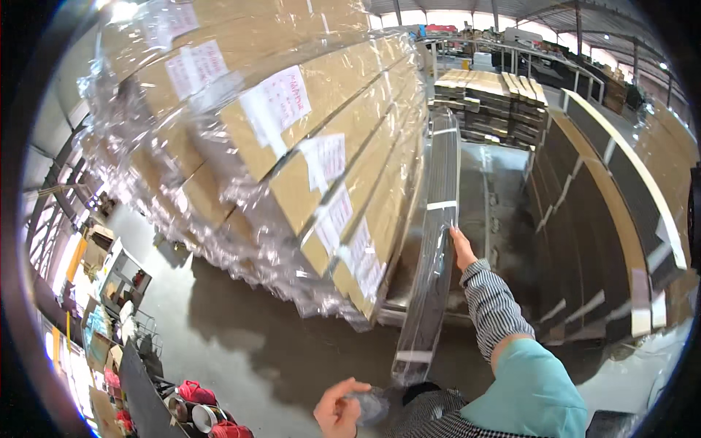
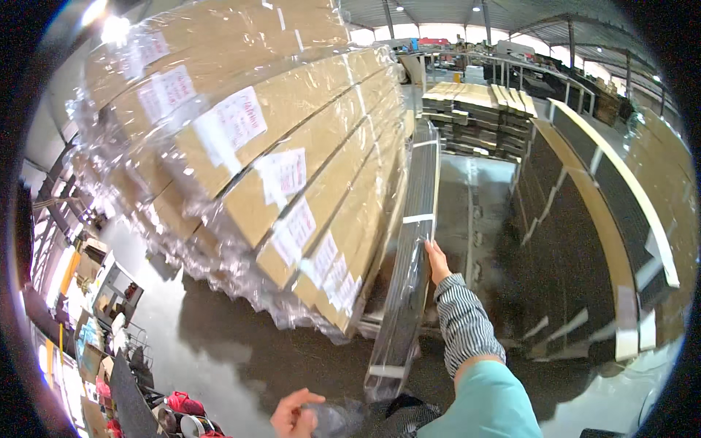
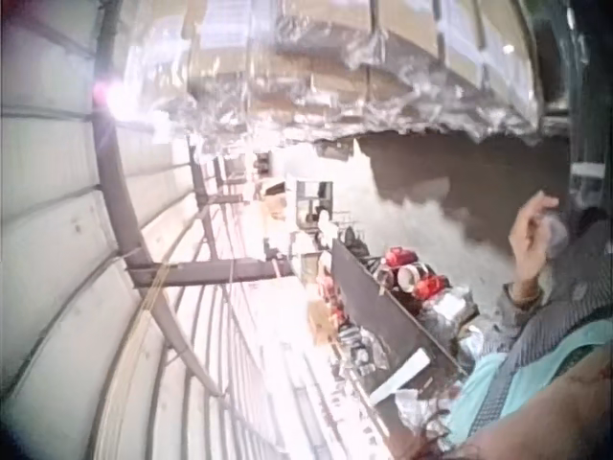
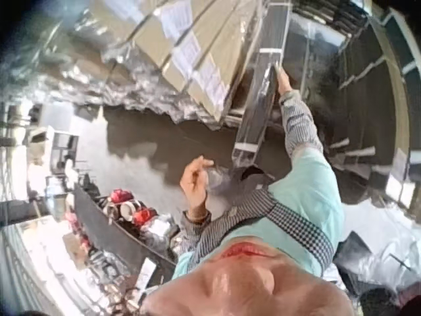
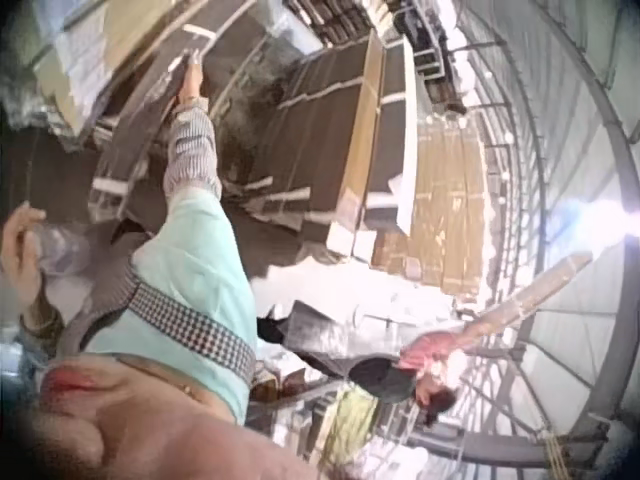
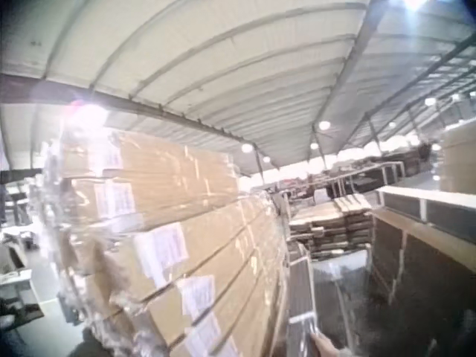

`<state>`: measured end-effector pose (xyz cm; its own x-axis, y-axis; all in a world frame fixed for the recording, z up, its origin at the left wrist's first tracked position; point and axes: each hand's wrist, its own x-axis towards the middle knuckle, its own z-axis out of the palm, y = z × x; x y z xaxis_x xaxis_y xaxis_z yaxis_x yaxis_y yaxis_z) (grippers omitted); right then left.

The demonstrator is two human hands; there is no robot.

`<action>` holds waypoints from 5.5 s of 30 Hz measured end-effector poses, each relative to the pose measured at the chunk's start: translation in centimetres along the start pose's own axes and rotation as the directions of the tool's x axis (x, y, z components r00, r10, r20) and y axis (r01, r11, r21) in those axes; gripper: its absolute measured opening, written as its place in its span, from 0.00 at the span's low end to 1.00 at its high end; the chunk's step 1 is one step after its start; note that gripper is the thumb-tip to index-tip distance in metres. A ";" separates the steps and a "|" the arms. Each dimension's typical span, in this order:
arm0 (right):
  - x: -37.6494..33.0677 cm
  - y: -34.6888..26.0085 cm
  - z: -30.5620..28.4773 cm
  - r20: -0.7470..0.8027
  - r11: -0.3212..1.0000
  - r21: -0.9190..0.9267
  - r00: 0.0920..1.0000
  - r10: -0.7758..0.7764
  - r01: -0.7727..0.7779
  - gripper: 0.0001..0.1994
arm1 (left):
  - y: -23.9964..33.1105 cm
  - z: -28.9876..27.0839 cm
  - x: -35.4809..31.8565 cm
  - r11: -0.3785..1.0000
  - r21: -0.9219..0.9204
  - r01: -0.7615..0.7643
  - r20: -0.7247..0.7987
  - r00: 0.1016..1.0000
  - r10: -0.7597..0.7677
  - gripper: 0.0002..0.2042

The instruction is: Placing long rectangular materials into plastic sleeves and stacking them on a table in a manufacturing facility.

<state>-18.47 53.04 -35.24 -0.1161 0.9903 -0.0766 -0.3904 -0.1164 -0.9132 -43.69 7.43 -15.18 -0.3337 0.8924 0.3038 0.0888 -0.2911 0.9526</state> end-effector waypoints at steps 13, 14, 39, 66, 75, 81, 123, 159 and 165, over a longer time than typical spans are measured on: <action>0.2 1.3 3.4 0.003 0.701 -0.664 0.938 -0.346 0.260 0.27 | -1.3 8.4 9.8 0.982 -0.083 0.172 0.362 0.923 -0.131 0.08; -3.4 -2.3 4.2 0.117 0.520 -0.730 0.831 -0.544 0.444 0.25 | -1.9 8.3 9.2 0.996 -0.076 0.037 0.406 0.914 -0.003 0.09; -51.5 -30.0 -15.9 -0.335 0.098 -0.909 0.572 -0.749 -0.404 0.25 | 14.6 19.9 -15.1 0.477 -0.662 0.578 0.699 0.706 0.113 0.16; -66.8 -30.3 -11.3 -0.049 0.812 -0.459 0.902 -0.429 0.361 0.10 | 16.9 33.1 -18.6 0.864 -0.503 0.010 0.292 0.943 0.159 0.18; -71.6 -28.5 -16.0 -0.040 0.532 -0.594 0.638 -0.769 0.604 0.05 | 6.8 31.1 -20.6 0.950 -0.240 0.199 0.790 0.608 0.073 0.10; -71.0 -25.2 -15.7 0.129 0.805 0.468 0.873 -0.471 0.365 0.17 | 4.8 34.3 -24.0 0.725 -0.519 0.453 0.694 0.719 0.047 0.09; -67.3 -27.4 -24.0 -0.237 0.672 -0.635 0.733 -0.638 0.380 0.09 | 11.5 37.1 -18.9 0.997 -0.057 0.043 0.872 0.488 0.029 0.19; -74.9 -17.2 -18.6 -0.216 0.626 -0.556 0.633 -0.744 0.546 0.19 | -4.9 28.2 -32.0 0.980 -0.193 -0.047 0.571 0.807 0.151 0.15; -72.8 -16.1 -17.3 -0.399 0.755 -0.528 0.672 -0.624 0.388 0.05 | 2.2 27.5 -30.2 0.909 -0.319 0.270 0.558 0.829 -0.051 0.16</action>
<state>12.10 -15.88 -21.88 0.5297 0.7686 0.3586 0.1424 0.3362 -0.9310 -7.64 -10.69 -21.80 0.2422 0.9464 0.2135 -0.3084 -0.1336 0.9418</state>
